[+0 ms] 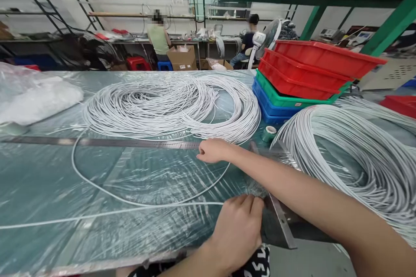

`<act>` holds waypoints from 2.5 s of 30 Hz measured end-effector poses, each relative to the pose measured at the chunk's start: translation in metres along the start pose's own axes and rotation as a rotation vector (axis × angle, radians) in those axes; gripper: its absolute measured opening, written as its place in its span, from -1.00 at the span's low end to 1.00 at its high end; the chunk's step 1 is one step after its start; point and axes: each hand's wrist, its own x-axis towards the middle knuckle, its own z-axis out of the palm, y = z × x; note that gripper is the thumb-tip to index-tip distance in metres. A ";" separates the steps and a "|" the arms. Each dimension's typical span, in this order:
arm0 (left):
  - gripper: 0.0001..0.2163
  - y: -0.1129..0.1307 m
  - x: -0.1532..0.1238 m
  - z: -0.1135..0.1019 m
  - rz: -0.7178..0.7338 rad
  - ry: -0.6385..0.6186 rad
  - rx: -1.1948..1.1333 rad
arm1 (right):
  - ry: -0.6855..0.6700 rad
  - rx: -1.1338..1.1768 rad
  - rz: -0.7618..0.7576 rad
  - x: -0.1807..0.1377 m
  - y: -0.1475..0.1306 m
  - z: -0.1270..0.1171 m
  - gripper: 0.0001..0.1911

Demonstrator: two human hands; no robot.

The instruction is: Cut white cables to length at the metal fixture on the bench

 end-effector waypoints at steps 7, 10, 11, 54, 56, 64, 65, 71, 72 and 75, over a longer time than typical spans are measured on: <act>-0.78 0.001 0.000 -0.001 0.009 -0.010 0.012 | -0.046 -0.056 0.009 -0.004 -0.007 0.001 -0.67; -0.80 0.002 -0.001 -0.002 0.000 -0.017 0.006 | -0.206 -0.058 0.024 -0.003 -0.007 0.004 -0.67; -0.80 0.003 -0.001 -0.002 -0.005 -0.022 0.001 | -0.253 -0.056 0.030 -0.003 -0.006 0.005 -0.66; -0.76 0.005 0.000 0.002 -0.012 -0.042 -0.022 | -0.354 -0.080 0.054 -0.005 -0.009 0.004 -0.65; -0.77 0.005 0.000 0.003 -0.006 -0.033 -0.019 | -0.354 -0.088 0.054 -0.005 -0.010 0.003 -0.63; -0.78 0.003 0.000 0.005 0.015 -0.013 0.003 | -0.336 -0.109 0.056 -0.007 -0.011 0.001 -0.61; -0.78 0.003 0.000 0.005 0.017 -0.009 0.002 | -0.340 -0.108 0.058 -0.007 -0.010 0.001 -0.61; -0.85 0.003 0.000 0.003 -0.002 0.001 -0.017 | -0.353 -0.088 0.066 -0.005 -0.008 0.003 -0.64; -0.86 0.003 0.000 0.003 -0.010 0.003 -0.021 | -0.354 -0.087 0.063 -0.005 -0.008 0.003 -0.65; -0.90 0.003 0.000 0.004 -0.023 0.009 -0.038 | -0.354 -0.092 0.061 -0.004 -0.007 0.003 -0.66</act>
